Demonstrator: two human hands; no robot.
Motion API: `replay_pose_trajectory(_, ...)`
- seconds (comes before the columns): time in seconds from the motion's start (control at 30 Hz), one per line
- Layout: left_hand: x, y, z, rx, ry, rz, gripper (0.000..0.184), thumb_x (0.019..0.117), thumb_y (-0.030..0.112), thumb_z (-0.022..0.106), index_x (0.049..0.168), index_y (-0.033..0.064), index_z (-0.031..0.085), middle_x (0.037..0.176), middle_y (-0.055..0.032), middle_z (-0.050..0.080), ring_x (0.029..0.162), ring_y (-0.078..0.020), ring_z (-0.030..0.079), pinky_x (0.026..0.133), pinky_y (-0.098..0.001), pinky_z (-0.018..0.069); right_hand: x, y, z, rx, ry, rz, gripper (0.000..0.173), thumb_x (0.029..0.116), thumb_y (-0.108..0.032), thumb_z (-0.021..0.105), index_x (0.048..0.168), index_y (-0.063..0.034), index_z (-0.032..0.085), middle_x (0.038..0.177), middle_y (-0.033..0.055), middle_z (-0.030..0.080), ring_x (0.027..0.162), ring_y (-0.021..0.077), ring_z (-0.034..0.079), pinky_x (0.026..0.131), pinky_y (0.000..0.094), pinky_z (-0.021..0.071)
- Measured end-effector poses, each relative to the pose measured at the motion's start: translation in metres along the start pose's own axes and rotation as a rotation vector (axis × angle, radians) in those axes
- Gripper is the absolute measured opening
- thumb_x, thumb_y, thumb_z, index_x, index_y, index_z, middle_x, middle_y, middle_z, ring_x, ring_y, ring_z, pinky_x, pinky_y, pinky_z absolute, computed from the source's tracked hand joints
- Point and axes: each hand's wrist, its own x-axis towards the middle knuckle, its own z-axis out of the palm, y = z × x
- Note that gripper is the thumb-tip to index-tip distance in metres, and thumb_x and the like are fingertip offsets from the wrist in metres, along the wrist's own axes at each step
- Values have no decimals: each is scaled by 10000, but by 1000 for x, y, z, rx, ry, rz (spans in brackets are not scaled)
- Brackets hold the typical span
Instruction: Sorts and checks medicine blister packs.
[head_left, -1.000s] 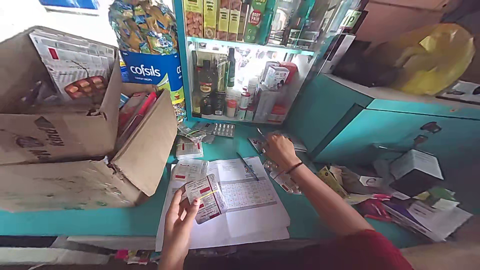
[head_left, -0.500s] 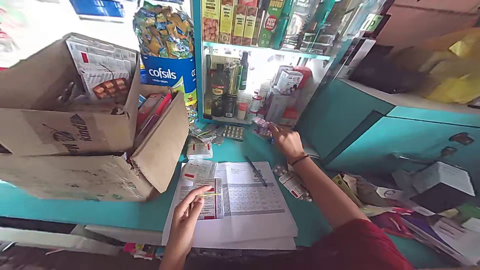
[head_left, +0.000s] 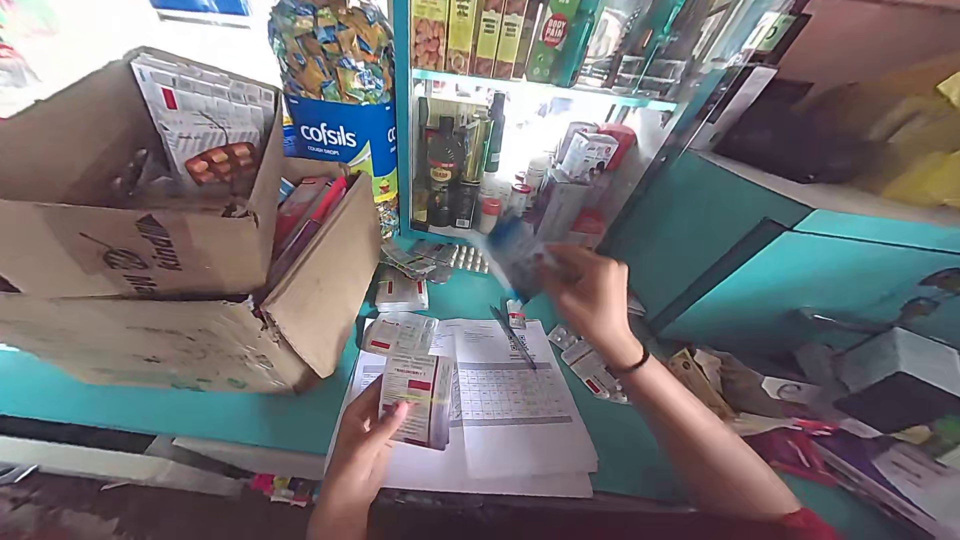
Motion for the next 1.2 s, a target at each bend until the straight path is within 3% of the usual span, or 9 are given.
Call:
replay_pose_trajectory(0.1,2,-3,-9,-170,-204,12,431,919,367,719,1270,120,675,1315,-88,687,1237,-203,646,1045,-364,531,-37,-44,17,275,-117,-124,217,916,-90,667,1097,2,744,800,48,741,620,30,652,567,197,544)
replay_pose_trajectory(0.2,-7,-6,-1,-235,-141,42,367,895,447,706,1211,261,705,1173,59,740,1102,-82,693,955,-307,576,-71,-81,32,390,-225,-252,279,931,-89,644,1141,74,727,856,130,771,703,107,730,657,219,580)
replay_pose_trajectory(0.3,-8,-4,-3,-431,-22,-23,356,891,512,675,1098,236,763,1038,27,769,953,-90,734,817,-299,616,-70,-83,29,487,-425,-312,391,1049,-239,552,1230,79,690,982,142,778,830,141,754,760,282,594)
replay_pose_trajectory(0.43,-4,3,0,-383,167,-104,293,1036,419,515,1024,204,713,937,22,760,843,-79,734,720,-274,625,-16,-14,28,48,-365,-158,253,1032,-142,548,1169,-58,743,900,107,759,734,269,718,633,500,559)
replay_pose_trajectory(0.53,-4,5,4,-349,157,-134,332,1090,285,382,1022,165,683,921,-10,761,798,-94,740,672,-265,628,11,43,34,-232,-653,78,331,1022,-28,549,1315,-94,687,1205,228,687,1055,464,668,847,676,504)
replay_pose_trajectory(0.67,-3,1,-4,-320,80,-93,173,972,341,652,1005,197,742,926,1,771,799,-91,742,694,-283,632,2,91,50,-112,-856,54,408,1011,49,518,1392,-52,625,1457,232,560,1335,422,547,1098,581,424)
replay_pose_trajectory(0.9,-1,0,-10,-301,69,-118,278,906,406,732,1045,165,744,978,-27,767,852,-110,744,734,-283,629,-7,79,28,48,-471,44,164,958,41,630,1102,41,709,1053,236,645,872,329,675,792,475,574)
replay_pose_trajectory(1.03,-3,-1,-9,-286,66,-128,276,901,428,733,1033,186,753,941,-15,766,826,-103,742,725,-279,628,-19,20,1,267,-145,52,181,968,-46,643,1128,-10,720,1085,124,632,827,132,703,717,293,637)
replay_pose_trajectory(1.2,-5,4,-5,-315,-13,-98,221,934,377,693,1029,198,780,928,-15,779,777,-83,748,689,-251,633,-36,-40,-24,547,-69,-28,187,967,-96,642,1122,-33,725,1090,10,643,841,43,704,735,216,647)
